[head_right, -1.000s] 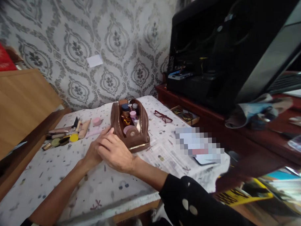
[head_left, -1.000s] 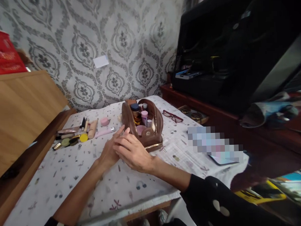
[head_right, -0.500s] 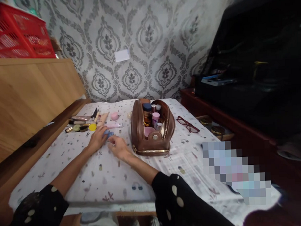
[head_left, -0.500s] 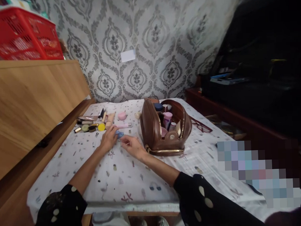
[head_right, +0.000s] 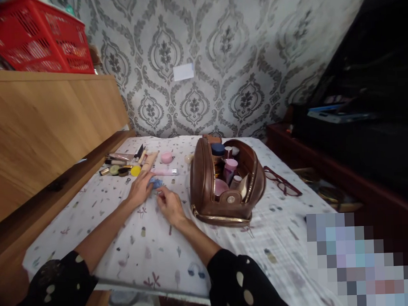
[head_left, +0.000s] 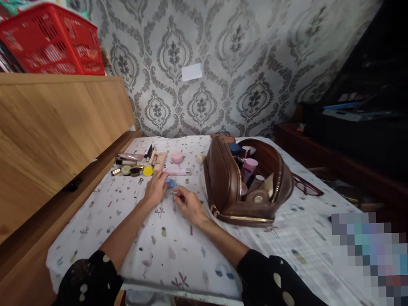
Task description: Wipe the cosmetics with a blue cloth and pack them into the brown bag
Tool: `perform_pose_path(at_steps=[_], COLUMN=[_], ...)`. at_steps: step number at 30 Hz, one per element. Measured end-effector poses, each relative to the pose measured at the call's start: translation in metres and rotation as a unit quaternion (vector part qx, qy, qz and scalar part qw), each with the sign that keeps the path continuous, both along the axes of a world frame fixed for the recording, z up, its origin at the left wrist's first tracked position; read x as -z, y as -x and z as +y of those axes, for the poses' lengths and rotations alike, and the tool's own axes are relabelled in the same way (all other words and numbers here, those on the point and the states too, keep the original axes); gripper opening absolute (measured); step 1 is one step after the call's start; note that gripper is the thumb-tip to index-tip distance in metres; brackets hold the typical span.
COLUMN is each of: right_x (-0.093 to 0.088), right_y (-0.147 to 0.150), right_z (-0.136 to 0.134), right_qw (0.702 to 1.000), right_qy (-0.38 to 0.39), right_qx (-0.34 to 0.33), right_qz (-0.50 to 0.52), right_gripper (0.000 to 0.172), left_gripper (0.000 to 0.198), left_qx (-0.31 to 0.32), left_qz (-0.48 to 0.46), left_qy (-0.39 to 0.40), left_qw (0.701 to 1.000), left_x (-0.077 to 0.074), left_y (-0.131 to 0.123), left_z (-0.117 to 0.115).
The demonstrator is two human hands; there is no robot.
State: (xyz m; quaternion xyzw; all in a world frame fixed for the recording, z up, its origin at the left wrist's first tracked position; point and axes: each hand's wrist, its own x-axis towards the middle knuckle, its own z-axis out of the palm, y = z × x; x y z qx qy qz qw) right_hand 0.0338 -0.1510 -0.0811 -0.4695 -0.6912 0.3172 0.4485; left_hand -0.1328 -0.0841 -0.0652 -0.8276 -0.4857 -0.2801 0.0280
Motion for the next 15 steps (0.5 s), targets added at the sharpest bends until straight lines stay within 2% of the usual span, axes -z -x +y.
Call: perform_pose_path(at_steps=[10, 15], right_x=[-0.004, -0.005], right_y=[0.001, 0.001], right_z=[-0.002, -0.002], right_qw=[1.0, 1.0], right_qy=[0.004, 0.002], right_qx=[-0.001, 0.005], right_qz=[-0.009, -0.016], right_gripper=[0.026, 0.024], left_gripper=[0.035, 0.035], left_qx=[-0.021, -0.073], left_qz=[-0.029, -0.058], left_qy=[0.006, 0.001], left_qw=[0.999, 0.996], left_x=[0.0, -0.006], left_y=[0.0, 0.007], left_z=[0.001, 0.012])
